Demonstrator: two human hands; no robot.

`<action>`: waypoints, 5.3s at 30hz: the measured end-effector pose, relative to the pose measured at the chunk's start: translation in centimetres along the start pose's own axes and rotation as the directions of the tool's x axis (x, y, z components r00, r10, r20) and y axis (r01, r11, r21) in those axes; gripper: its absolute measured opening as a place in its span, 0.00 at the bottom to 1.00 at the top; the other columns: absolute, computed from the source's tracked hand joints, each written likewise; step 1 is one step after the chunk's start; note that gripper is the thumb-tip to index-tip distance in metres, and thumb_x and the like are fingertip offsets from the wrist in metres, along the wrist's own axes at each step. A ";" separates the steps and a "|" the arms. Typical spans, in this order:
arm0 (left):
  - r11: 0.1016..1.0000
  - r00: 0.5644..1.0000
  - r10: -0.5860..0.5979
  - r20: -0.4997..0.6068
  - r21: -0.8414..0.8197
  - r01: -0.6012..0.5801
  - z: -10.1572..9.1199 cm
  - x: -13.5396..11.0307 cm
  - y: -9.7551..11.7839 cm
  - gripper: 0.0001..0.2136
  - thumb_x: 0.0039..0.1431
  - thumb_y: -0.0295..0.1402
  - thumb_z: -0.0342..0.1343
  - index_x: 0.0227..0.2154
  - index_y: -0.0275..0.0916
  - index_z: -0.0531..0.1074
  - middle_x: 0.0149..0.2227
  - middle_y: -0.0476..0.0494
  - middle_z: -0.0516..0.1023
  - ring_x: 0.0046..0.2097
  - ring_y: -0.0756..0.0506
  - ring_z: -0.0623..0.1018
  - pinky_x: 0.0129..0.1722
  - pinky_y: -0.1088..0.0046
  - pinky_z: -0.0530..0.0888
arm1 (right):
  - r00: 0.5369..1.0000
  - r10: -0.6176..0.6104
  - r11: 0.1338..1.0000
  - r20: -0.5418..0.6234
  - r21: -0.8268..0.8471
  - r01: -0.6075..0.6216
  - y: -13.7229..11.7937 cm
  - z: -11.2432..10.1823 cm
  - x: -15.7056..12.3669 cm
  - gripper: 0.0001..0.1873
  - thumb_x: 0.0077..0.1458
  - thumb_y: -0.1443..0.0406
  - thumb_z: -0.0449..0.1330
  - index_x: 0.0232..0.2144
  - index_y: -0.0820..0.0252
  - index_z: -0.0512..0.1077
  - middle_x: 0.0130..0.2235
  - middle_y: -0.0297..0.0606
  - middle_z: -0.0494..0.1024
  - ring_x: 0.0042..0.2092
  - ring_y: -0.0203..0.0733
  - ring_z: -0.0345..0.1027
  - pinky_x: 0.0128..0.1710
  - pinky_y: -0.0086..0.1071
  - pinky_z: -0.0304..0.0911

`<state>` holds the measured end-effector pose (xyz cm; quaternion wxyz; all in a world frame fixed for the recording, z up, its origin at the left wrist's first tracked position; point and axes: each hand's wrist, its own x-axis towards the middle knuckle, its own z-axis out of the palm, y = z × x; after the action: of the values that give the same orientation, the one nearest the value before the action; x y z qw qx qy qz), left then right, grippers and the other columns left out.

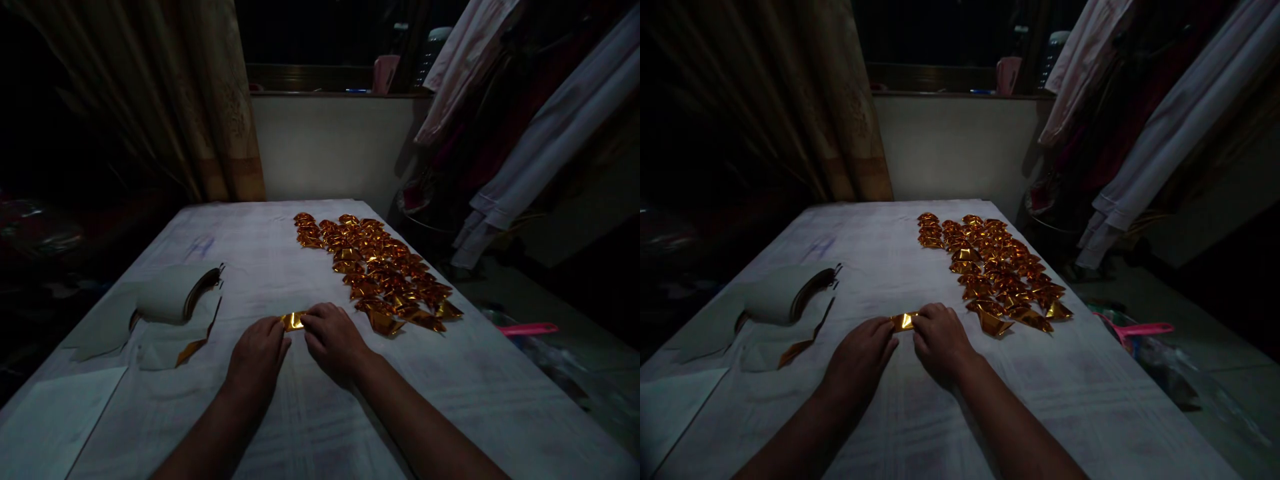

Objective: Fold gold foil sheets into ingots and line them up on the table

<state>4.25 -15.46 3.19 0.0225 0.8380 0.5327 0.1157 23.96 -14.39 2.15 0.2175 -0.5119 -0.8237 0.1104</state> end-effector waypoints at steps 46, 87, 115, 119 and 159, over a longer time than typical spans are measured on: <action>0.960 0.948 0.278 -0.155 0.023 -0.277 1.8 -1.9 -0.6 0.19 0.69 0.32 0.46 0.60 0.41 0.69 0.58 0.40 0.75 0.60 0.37 0.72 0.58 0.53 0.72 | 0.978 0.201 0.964 -0.061 0.188 -0.186 0.7 0.6 0.2 0.05 0.59 0.67 0.62 0.31 0.54 0.76 0.41 0.36 0.79 0.47 0.45 0.68 0.47 0.40 0.56; 0.960 0.964 0.252 -0.088 0.151 -0.237 1.1 -1.2 0.6 0.18 0.68 0.35 0.52 0.59 0.42 0.70 0.56 0.43 0.77 0.56 0.36 0.73 0.58 0.52 0.67 | 0.932 0.317 0.948 -0.177 0.078 -0.308 -0.5 1.7 0.5 0.09 0.59 0.74 0.58 0.35 0.54 0.72 0.41 0.35 0.77 0.47 0.46 0.65 0.45 0.40 0.54; 0.886 0.962 0.272 -0.016 -0.386 -0.257 -1.6 0.1 -4.3 0.11 0.68 0.33 0.50 0.45 0.44 0.77 0.55 0.44 0.77 0.51 0.44 0.79 0.50 0.66 0.76 | 1.000 0.030 0.995 0.005 -0.097 -0.029 -2.1 0.1 -2.2 0.21 0.61 0.67 0.61 0.56 0.51 0.71 0.53 0.39 0.77 0.53 0.49 0.66 0.50 0.43 0.58; 0.924 0.968 0.223 -0.115 -0.293 -0.247 0.0 0.3 -5.9 0.12 0.67 0.34 0.52 0.49 0.43 0.76 0.52 0.41 0.79 0.52 0.41 0.78 0.52 0.59 0.75 | 0.995 0.092 0.987 0.025 -0.132 -0.088 -2.7 0.2 -1.4 0.18 0.60 0.63 0.62 0.53 0.54 0.74 0.49 0.40 0.78 0.50 0.50 0.67 0.49 0.43 0.57; 0.942 0.983 0.177 -0.057 -0.279 -0.186 0.0 0.1 -4.0 0.13 0.70 0.38 0.49 0.35 0.41 0.76 0.32 0.46 0.77 0.38 0.43 0.74 0.41 0.63 0.68 | 0.991 0.065 0.997 -0.117 0.055 -0.059 -0.4 1.1 -0.9 0.06 0.65 0.65 0.59 0.37 0.55 0.76 0.41 0.37 0.77 0.46 0.43 0.67 0.47 0.38 0.57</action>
<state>0.69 -13.65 2.59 0.1229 0.8697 0.4316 0.2055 23.48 -15.31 1.08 0.2758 -0.5373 -0.7898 0.1074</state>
